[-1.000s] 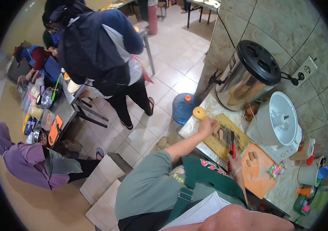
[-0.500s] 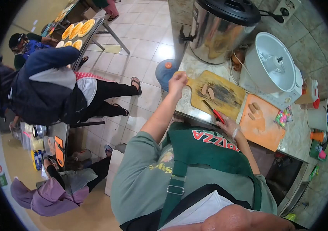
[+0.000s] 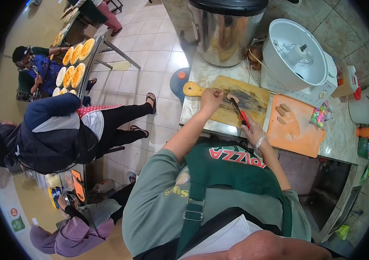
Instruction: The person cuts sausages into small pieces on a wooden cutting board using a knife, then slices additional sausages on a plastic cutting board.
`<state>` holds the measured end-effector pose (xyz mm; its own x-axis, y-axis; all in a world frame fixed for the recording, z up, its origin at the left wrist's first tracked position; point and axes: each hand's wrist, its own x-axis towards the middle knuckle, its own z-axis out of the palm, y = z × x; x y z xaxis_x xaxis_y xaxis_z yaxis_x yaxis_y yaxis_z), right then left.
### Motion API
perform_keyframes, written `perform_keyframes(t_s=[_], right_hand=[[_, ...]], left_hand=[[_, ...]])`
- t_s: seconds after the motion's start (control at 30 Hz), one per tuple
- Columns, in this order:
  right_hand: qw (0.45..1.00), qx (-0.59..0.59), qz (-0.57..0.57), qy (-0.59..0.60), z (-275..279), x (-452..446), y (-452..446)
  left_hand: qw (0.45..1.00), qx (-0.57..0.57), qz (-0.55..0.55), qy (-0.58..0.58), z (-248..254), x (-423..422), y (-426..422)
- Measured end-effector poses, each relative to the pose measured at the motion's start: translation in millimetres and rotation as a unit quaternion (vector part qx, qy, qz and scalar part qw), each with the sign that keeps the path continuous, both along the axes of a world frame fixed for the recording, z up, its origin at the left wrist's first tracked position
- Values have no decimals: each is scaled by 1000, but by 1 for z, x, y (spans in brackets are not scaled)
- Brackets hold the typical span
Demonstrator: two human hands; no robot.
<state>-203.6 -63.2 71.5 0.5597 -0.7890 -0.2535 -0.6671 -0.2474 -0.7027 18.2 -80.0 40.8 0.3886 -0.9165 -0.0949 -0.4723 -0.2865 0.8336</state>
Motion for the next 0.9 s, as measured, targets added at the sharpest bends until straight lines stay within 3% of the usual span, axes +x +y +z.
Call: perform_keyframes(t_s=[0.23,0.3,0.33,0.37,0.4,0.43,0.47,0.5,0.53,0.6,0.67,0.8,0.83,0.87,0.9], right_hand=[[998,63,-17,18,19,27,3],[996,81,-17,34,20,27,2],[998,60,-27,11,18,26,2],[998,39,-37,-13,15,25,2],[998,40,-38,-14,10,22,2],[998,17,-50,-31,4,17,0],[997,-6,-63,-46,-1,12,0],[998,-18,-62,-27,-4,5,-3],[997,-15,-64,-25,-2,0,-1],[993,25,-115,-25,8,-7,-3],[991,13,-131,-34,-1,-16,-1],[989,-16,-134,-60,0,-21,2],[991,-20,-122,-50,3,-19,4],[991,-20,-122,-50,7,-16,5],[994,1,-107,-24,12,-12,4]], left_hand=[[999,27,9,21,4,2,7],[993,-63,39,-87,8,3,7],[994,-67,18,-86,11,11,2],[994,-71,-4,-84,32,22,-2],[999,-15,22,-23,96,29,2],[988,-25,53,-144,135,54,8],[970,-221,66,-74,76,133,13],[971,-218,62,-73,86,126,14],[970,-228,61,-63,113,166,71],[964,-254,60,-45,154,160,175],[958,-281,58,-28,171,111,163],[941,-334,60,9,190,17,2],[936,-347,61,17,203,13,5],[946,-313,31,-76,140,19,-16],[967,-234,36,-97,95,19,-22]])
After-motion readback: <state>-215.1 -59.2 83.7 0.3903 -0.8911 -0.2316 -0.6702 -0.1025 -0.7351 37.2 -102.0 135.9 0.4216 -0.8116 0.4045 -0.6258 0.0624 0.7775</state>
